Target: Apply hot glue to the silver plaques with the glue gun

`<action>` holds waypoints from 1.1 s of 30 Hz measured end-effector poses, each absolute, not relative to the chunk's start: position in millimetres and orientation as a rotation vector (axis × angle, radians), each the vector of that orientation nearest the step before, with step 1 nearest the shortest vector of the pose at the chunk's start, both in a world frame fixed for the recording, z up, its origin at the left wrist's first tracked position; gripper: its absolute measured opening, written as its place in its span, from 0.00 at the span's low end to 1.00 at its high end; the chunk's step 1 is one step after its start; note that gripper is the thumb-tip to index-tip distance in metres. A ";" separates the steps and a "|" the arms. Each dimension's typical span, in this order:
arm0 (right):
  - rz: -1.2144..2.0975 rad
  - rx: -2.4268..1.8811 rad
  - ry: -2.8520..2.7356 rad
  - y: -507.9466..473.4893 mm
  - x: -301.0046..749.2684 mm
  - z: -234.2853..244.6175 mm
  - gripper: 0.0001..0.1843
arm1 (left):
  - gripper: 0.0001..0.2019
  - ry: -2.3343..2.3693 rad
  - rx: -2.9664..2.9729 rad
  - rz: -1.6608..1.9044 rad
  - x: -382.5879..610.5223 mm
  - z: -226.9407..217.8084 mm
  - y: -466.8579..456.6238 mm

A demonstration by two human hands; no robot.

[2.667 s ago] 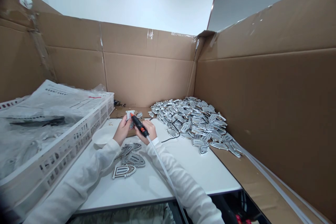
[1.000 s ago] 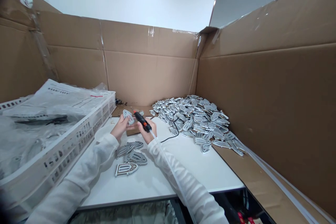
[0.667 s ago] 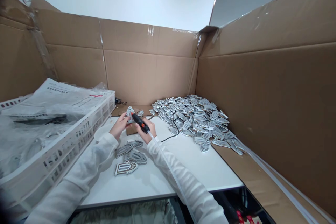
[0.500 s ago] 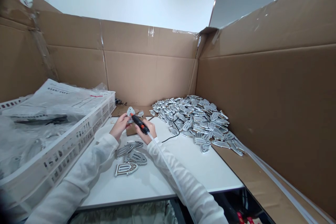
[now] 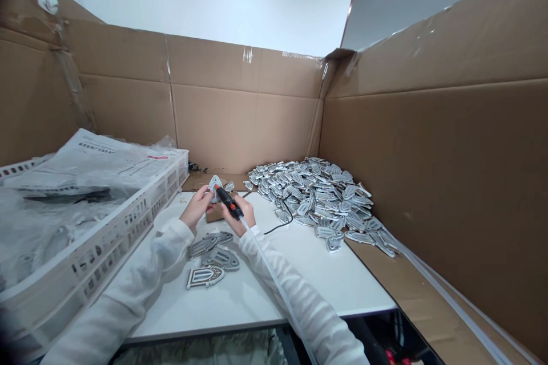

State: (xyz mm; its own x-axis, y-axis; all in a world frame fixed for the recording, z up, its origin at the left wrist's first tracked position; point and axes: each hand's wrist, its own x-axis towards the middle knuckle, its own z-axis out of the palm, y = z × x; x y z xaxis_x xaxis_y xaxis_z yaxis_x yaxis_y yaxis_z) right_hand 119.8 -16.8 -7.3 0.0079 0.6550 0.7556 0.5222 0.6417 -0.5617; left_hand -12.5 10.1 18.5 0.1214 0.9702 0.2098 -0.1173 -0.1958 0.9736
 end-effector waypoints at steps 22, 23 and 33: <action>0.172 -0.999 -1.639 -16.1 120.1 -6.6 0.13 | 0.13 0.897 1.373 1.334 -11.6 15.7 10.3; 0.173 -0.999 -1.640 -16.0 120.3 -6.7 0.13 | 0.13 0.895 1.378 1.336 -11.7 15.2 10.8; 0.185 -1.007 -1.620 -16.3 119.7 -6.5 0.13 | 0.15 0.918 1.372 1.331 -11.6 17.1 8.6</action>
State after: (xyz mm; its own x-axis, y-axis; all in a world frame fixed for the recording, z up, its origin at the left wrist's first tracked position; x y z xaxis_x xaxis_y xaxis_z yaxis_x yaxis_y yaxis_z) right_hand 119.7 -16.3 -6.5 0.0308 0.6856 0.7273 0.5039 0.6178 -0.6037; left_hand -11.6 8.6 17.1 0.1151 0.9615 0.2494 -0.1086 -0.2374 0.9653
